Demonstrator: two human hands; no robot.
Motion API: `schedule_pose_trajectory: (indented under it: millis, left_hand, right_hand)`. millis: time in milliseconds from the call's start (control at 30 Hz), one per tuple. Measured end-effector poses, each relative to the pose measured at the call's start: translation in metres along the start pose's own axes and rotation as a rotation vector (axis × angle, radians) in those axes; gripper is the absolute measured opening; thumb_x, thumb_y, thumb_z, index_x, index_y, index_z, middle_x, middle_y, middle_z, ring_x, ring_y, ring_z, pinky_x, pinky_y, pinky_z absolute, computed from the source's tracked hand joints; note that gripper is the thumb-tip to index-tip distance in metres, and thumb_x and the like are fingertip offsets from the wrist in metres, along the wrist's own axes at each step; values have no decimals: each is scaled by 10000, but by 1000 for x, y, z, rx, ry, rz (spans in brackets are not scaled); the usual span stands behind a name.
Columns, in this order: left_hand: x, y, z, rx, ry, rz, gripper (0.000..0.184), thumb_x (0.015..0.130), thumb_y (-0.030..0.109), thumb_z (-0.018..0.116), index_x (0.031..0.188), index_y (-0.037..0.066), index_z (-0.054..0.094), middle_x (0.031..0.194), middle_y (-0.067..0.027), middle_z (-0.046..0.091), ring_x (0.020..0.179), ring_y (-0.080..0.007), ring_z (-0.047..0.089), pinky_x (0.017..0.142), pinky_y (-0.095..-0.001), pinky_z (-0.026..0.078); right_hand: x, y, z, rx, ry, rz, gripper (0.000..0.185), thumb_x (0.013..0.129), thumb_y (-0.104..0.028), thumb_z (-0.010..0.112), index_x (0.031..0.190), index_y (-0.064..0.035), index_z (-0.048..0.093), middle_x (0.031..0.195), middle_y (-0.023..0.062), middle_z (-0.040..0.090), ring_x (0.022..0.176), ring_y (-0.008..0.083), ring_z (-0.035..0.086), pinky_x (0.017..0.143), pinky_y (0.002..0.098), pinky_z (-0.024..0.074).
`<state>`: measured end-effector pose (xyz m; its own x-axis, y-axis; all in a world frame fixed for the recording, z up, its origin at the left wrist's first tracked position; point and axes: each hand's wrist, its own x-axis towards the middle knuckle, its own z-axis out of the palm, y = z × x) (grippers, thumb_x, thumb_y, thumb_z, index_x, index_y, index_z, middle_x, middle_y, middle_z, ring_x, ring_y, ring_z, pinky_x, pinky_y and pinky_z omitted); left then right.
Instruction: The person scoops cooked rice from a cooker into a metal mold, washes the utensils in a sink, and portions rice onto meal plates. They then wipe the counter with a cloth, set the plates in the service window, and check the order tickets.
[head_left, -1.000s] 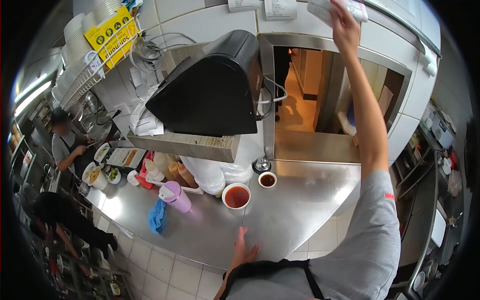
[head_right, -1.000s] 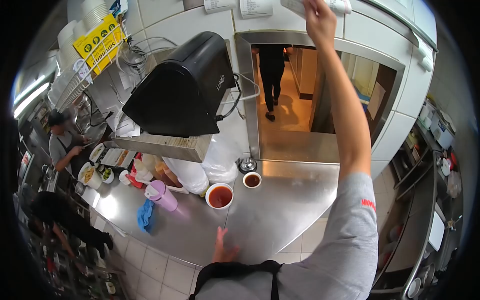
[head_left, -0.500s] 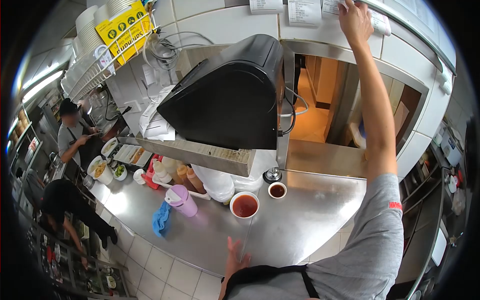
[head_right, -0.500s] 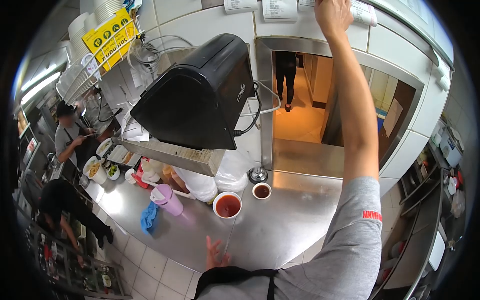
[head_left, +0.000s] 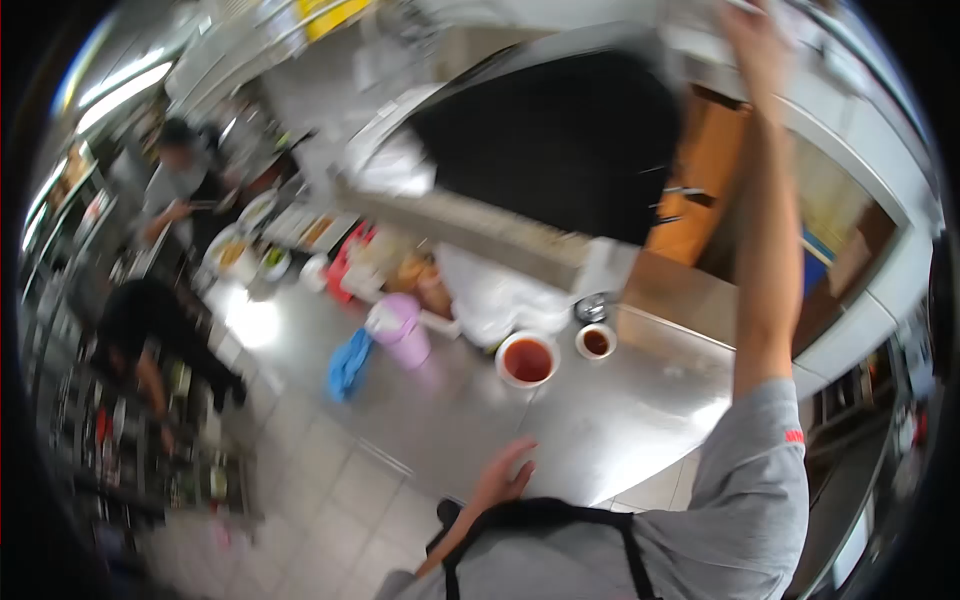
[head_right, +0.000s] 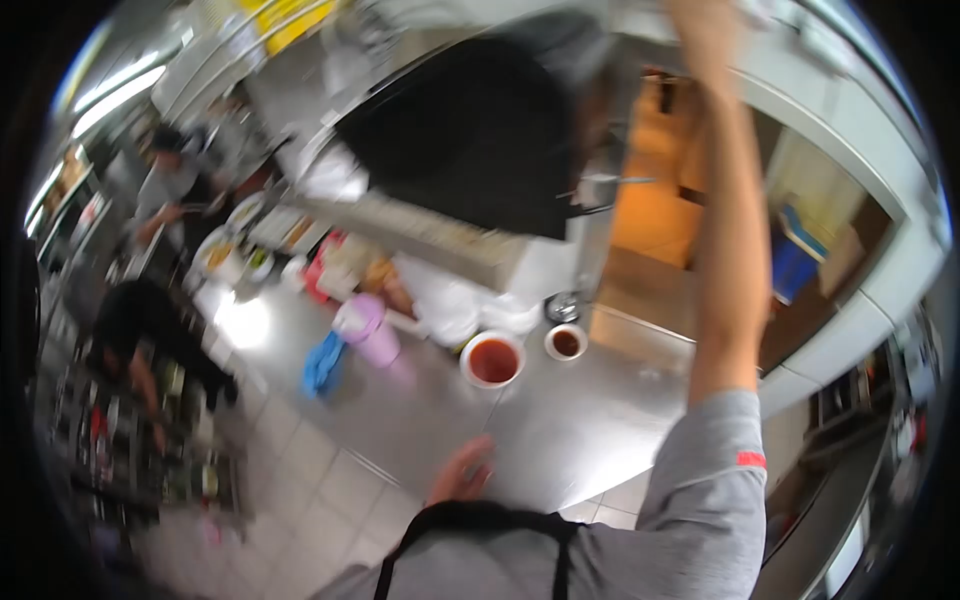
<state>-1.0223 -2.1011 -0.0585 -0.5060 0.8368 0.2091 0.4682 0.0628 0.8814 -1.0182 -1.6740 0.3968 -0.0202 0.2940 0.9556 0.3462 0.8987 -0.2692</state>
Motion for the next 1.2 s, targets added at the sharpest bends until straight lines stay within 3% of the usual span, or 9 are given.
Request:
schedule_pose_trajectory:
  millis: [33,133,167,233,300,367,433,1067,1200]
  left_hand:
    - [1,7,-2,-33,-51,-9,386,823,116,562,1195,95,459,1201,-131,500,1128,-289,459,934,-367,375]
    - [7,17,-2,-37,-73,37,354,846,128,525,1192,82,460,1178,-123,509,1087,-280,486,903,-372,381]
    - [10,13,0,3,-70,53,352,846,112,521,1191,79,462,1176,-112,512,1087,-272,488,899,-368,378]
    - [20,6,6,65,-63,112,354,849,150,515,1191,76,459,1174,-106,514,1083,-267,493,902,-369,368]
    - [32,-5,25,193,-15,241,396,835,165,527,1216,95,443,1220,-101,483,1125,-268,463,928,-386,338]
    - [46,0,33,284,-110,294,475,809,221,562,1252,122,422,1298,-93,415,1210,-274,374,963,-432,287]
    - [55,-6,47,373,-217,332,539,789,300,580,1277,151,406,1356,-78,345,1272,-295,268,987,-490,220]
    - [65,-10,66,593,-376,173,672,674,394,638,1271,177,417,1381,-22,308,1318,-296,148,1032,-518,113]
    - [63,-11,66,581,-371,172,682,668,384,652,1270,171,415,1381,-23,304,1314,-302,159,1025,-525,111]
  right_hand:
    - [-39,13,-30,395,97,-183,296,856,-243,515,1039,-19,580,832,68,606,745,160,556,682,288,451]
    - [-189,-19,-126,407,61,410,252,878,-198,475,977,6,584,837,79,596,740,105,551,658,226,438]
    - [-247,16,-149,175,-64,464,205,878,-171,476,925,-3,584,729,39,551,666,83,515,585,215,420]
    - [-374,39,-157,491,-340,552,121,856,-124,514,874,-31,589,636,-19,480,554,62,462,488,216,419]
    - [-468,18,-169,429,-828,971,109,819,-65,518,861,-16,606,690,21,553,533,80,493,461,232,436]
    - [-532,13,-173,345,-903,847,107,775,-32,540,815,-3,635,761,97,606,623,155,570,528,263,466]
    - [-530,-8,-172,154,-969,544,106,752,-42,556,813,-2,633,728,156,556,627,255,549,587,327,442]
    - [-538,-58,-170,216,-902,419,131,706,25,576,825,8,630,802,125,548,753,290,547,618,360,464]
    - [-524,-44,-176,-204,-1010,359,159,706,15,548,838,17,637,806,128,525,797,291,529,627,354,468]
